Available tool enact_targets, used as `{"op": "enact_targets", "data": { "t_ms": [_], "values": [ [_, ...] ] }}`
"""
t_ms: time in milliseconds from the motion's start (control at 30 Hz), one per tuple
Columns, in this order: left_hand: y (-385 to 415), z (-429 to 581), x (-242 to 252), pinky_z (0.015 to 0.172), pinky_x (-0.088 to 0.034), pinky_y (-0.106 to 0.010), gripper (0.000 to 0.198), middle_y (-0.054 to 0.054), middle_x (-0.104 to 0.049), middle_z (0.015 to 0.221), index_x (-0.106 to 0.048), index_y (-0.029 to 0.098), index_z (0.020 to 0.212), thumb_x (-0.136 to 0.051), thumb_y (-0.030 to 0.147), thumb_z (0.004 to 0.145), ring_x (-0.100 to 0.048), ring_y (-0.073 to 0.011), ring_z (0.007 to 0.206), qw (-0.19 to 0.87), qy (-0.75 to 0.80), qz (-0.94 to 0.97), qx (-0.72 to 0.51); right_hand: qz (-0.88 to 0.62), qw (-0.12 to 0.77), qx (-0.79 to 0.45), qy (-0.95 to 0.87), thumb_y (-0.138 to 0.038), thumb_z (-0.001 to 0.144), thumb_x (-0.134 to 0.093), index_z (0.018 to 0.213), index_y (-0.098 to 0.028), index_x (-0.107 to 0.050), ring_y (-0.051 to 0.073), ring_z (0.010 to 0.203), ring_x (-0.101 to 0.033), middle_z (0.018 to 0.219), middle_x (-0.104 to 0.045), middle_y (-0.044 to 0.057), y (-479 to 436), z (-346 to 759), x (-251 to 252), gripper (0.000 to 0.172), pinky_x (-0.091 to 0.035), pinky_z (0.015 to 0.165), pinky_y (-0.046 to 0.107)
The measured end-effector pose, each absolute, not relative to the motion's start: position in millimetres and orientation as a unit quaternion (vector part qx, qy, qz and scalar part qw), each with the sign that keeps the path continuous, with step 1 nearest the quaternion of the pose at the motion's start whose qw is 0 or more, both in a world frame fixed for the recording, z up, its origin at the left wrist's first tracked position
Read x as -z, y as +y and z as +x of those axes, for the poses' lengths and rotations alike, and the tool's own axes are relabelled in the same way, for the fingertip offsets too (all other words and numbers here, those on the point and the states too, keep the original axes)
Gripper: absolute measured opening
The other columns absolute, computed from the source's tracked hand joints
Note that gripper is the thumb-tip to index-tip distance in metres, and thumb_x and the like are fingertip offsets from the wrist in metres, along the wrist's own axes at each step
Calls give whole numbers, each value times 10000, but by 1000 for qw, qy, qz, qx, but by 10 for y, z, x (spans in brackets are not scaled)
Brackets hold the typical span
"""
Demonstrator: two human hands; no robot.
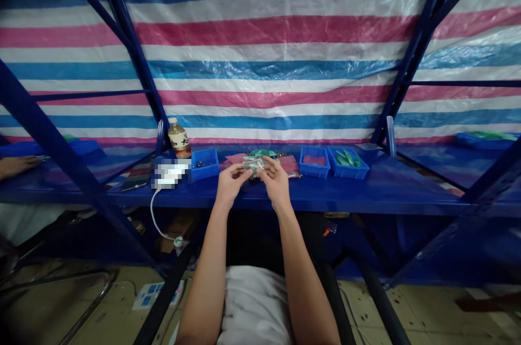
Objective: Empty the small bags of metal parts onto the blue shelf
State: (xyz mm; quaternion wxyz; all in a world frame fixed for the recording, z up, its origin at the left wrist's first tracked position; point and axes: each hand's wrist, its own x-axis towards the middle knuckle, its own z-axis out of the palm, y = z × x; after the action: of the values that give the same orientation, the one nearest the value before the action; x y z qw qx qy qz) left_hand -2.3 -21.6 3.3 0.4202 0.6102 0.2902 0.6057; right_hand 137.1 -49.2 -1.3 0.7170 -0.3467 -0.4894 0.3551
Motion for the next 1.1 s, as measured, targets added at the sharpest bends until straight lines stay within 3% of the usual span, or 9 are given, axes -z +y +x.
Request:
{"op": "enact_targets", "data": {
  "t_ms": [200,367,700,833,933,1100],
  "values": [
    [-192,-31,-8,736,-532,-291,231,-49,-728,866,-734,181,923,-781,322,746,-672,-181,792,356,286,656,-601,-358,684,-309,-555,-366,733,-757,986,-227,-700,223,931,-656,990,-716,47,-522,1501,-2,295,-528,816,352],
    [-181,-48,-22,732,-511,-293,89,-89,-699,1014,-713,180,749,-748,258,770,-656,-219,960,314,236,683,-616,-349,658,-221,-630,-272,784,-673,846,-218,-713,236,1083,-613,1129,-662,71,-563,1556,-40,91,-500,875,359],
    [-213,-48,-34,859,-492,-359,127,-81,-716,1048,-688,198,656,-693,158,777,-619,-229,1029,240,249,693,-633,-383,643,-164,-643,-146,760,-562,799,-212,-715,217,1014,-622,1189,-650,73,-587,1559,-46,171,-477,758,317],
    [-213,-45,-25,758,-483,-311,138,-80,-724,1060,-666,188,645,-690,176,780,-621,-231,1029,236,266,694,-627,-384,642,-162,-644,-180,777,-590,809,-210,-709,232,1057,-613,1203,-638,85,-589,1552,-33,127,-478,755,317],
    [-194,-32,-1,653,-457,-269,47,-78,-733,1016,-697,179,781,-705,224,789,-653,-212,925,268,281,685,-616,-393,636,-158,-645,-281,787,-670,883,-215,-709,244,1078,-608,1185,-651,85,-590,1544,-28,123,-477,796,329],
    [-171,1,32,715,-510,-283,350,-75,-743,949,-692,161,1040,-783,314,739,-674,-191,814,367,294,649,-598,-420,643,-224,-600,-461,788,-709,922,-197,-703,237,870,-653,915,-721,58,-561,1554,19,296,-499,776,339]
  ]
}}
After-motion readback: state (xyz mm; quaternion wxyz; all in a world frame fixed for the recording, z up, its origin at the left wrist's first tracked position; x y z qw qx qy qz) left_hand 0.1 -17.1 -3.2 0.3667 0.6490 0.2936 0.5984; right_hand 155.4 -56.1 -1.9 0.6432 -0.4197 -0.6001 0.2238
